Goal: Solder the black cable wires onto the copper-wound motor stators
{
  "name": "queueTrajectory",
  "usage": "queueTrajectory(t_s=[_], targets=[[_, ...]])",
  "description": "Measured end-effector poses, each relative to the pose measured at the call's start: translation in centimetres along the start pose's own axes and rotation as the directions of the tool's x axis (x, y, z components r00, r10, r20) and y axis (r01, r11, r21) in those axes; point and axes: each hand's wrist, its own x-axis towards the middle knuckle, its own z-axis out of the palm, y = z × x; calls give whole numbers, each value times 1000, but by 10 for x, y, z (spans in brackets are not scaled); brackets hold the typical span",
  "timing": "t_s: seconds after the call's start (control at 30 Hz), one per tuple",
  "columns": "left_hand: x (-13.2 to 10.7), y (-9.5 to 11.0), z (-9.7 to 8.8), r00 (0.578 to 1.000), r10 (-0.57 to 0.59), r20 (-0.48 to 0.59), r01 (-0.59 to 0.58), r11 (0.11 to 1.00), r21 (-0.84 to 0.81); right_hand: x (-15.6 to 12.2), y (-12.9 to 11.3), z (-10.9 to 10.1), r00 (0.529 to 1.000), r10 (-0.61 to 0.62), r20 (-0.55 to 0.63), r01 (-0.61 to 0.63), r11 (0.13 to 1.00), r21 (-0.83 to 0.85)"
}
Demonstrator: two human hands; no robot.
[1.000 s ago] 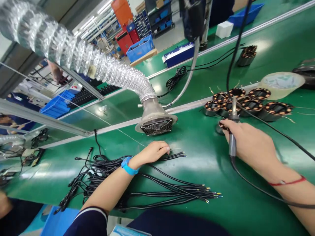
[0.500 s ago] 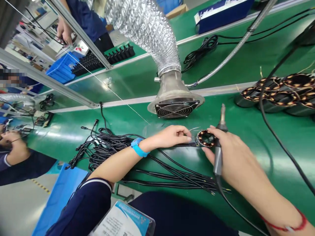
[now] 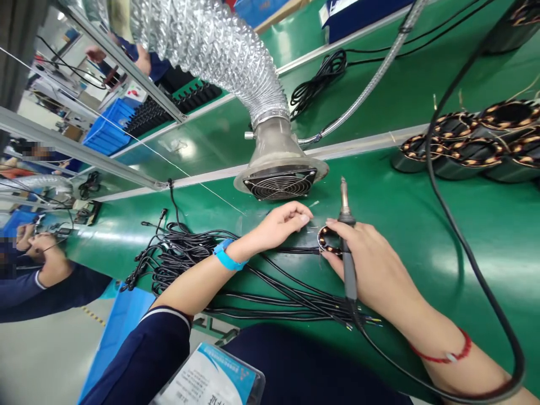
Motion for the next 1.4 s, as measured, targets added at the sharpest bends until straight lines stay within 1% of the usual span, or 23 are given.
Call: queueTrajectory(t_s=[0.07,0.13,0.2,0.3,0.37,0.4,0.47,0.53,0.57,0.63,0.7,0.77,0.8,0.83,0.87,0.93,0.97,1.03,1.1,1.13,1.2,1.3,1.4], targets=[[2,-1,0,996,-56,75,56,998,-8,0,-1,0,1000,15,1,-15,1000,19],[4,4,0,985,-95,144,100,995,-29,-1,-2,0,999,43,6,-43,999,33],[8,12,1,972,-167,163,188,975,-119,-1,-4,-1,999,49,12,-49,998,32],[15,26,6,934,-297,198,347,887,-303,1,-4,-3,1000,-3,7,3,1000,4],[17,31,10,923,-316,220,378,851,-364,3,-2,-5,1000,-18,-3,18,1000,-20],[16,33,12,928,-312,203,368,857,-362,4,-1,-7,1000,-10,-11,9,999,-34],[11,32,16,954,-283,102,301,912,-279,5,2,-10,999,28,-36,-31,997,-65],[0,30,19,978,-210,21,211,973,-92,5,5,-12,996,70,-59,-76,993,-91],[-6,28,21,986,-167,25,167,986,26,5,5,-13,994,88,-66,-94,991,-98],[-16,27,25,990,-99,102,67,960,273,5,6,-14,991,114,-73,-121,988,-100],[-23,26,26,985,-54,165,-31,882,470,4,6,-14,989,129,-72,-136,986,-94],[-23,27,24,988,-2,158,-89,820,566,3,6,-14,988,139,-66,-144,986,-87],[-21,26,22,989,18,145,-98,820,564,2,6,-14,988,143,-61,-148,986,-83],[-19,26,19,990,29,136,-97,847,523,2,6,-14,988,147,-57,-151,985,-79],[-15,25,16,992,27,126,-80,894,440,2,6,-13,987,150,-53,-154,985,-75],[-9,23,12,988,-41,147,16,986,169,2,7,-13,988,147,-41,-149,987,-67],[-6,21,11,978,-99,184,98,995,13,2,7,-12,990,136,-33,-138,989,-61],[-3,17,12,941,-206,267,271,933,-236,2,7,-11,995,98,-11,-98,994,-41],[-2,15,15,912,-270,309,375,855,-359,2,7,-10,998,57,10,-56,998,-16],[-2,15,16,910,-289,298,392,832,-392,2,8,-10,999,42,16,-42,999,-7],[-3,17,18,918,-307,251,388,825,-412,2,8,-11,999,24,28,-24,1000,5],[-1,22,19,936,-303,177,349,863,-366,3,9,-12,999,1,55,-2,1000,20],[1,23,18,952,-272,140,301,916,-265,3,11,-15,997,-14,79,10,999,43]])
